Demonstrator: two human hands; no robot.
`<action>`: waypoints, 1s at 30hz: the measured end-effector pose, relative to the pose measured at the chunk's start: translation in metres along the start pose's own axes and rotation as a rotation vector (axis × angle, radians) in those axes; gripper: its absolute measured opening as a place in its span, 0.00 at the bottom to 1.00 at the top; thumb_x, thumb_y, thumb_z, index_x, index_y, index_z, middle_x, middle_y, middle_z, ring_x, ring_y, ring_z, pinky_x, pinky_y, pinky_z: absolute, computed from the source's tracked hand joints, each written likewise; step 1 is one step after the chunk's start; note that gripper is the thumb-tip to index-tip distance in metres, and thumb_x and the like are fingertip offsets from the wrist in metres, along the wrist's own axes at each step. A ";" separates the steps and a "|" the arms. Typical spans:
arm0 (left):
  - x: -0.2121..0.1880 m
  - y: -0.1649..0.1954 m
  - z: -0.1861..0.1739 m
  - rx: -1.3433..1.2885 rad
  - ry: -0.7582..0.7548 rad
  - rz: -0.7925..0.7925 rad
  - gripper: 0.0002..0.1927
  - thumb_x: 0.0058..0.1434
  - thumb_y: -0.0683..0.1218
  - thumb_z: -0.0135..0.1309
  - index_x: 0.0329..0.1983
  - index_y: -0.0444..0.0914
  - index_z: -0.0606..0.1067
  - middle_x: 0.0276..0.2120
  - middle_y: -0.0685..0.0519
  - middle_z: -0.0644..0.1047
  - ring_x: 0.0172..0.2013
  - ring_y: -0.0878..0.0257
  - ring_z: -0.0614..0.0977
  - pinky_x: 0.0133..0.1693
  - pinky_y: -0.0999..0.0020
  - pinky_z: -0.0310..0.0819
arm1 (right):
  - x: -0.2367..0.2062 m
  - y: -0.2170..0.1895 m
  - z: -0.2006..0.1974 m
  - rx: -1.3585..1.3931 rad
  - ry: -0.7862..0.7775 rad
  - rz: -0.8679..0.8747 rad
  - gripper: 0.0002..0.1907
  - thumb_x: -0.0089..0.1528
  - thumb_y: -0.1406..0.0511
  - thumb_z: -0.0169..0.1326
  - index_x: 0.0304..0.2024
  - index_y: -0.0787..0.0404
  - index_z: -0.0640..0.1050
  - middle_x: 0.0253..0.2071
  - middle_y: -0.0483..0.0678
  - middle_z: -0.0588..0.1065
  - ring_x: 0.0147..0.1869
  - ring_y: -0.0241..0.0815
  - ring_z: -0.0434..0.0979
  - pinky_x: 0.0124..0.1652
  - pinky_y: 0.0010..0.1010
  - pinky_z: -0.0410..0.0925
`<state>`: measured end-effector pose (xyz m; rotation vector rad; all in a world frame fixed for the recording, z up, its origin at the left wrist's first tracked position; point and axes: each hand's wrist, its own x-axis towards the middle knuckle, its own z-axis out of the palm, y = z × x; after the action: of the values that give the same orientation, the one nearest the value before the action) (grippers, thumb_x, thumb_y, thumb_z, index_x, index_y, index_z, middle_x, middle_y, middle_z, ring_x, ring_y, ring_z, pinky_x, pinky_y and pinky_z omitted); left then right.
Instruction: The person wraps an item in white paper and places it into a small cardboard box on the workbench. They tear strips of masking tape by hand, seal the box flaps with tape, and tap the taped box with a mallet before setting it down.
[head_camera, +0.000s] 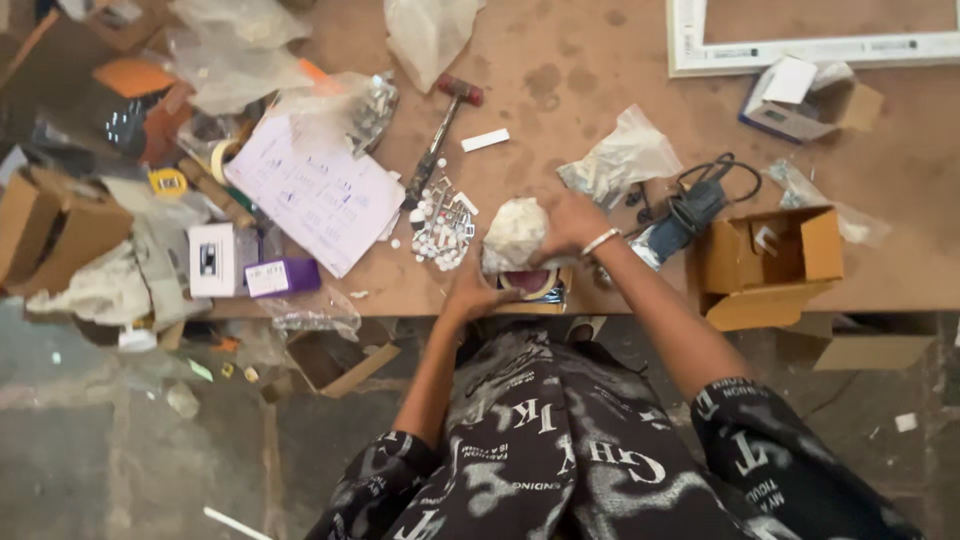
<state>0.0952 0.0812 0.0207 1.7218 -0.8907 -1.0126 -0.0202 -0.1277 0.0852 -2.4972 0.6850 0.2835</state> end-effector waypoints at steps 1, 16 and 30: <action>0.007 0.006 -0.007 0.121 -0.022 -0.013 0.58 0.37 0.50 0.80 0.68 0.31 0.62 0.58 0.41 0.76 0.60 0.52 0.77 0.62 0.59 0.70 | 0.006 0.004 0.003 0.069 0.021 -0.027 0.51 0.30 0.46 0.75 0.53 0.56 0.77 0.45 0.61 0.80 0.48 0.61 0.81 0.49 0.46 0.73; 0.031 0.190 0.044 -0.570 -0.557 0.217 0.24 0.69 0.46 0.56 0.66 0.31 0.72 0.48 0.45 0.81 0.47 0.62 0.82 0.53 0.67 0.77 | -0.149 0.074 0.042 2.133 0.569 -0.237 0.46 0.40 0.51 0.73 0.57 0.63 0.73 0.53 0.53 0.78 0.57 0.52 0.79 0.56 0.41 0.72; 0.095 0.112 0.294 1.032 -0.791 0.980 0.11 0.64 0.41 0.52 0.48 0.43 0.78 0.39 0.48 0.81 0.34 0.52 0.85 0.33 0.57 0.79 | -0.356 0.092 0.123 2.195 1.424 -0.022 0.42 0.52 0.48 0.63 0.64 0.57 0.69 0.60 0.52 0.73 0.62 0.54 0.75 0.60 0.49 0.68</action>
<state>-0.1482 -0.1399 0.0327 1.1857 -2.7672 -0.4944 -0.3782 0.0191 0.0588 -0.1848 0.6334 -1.4921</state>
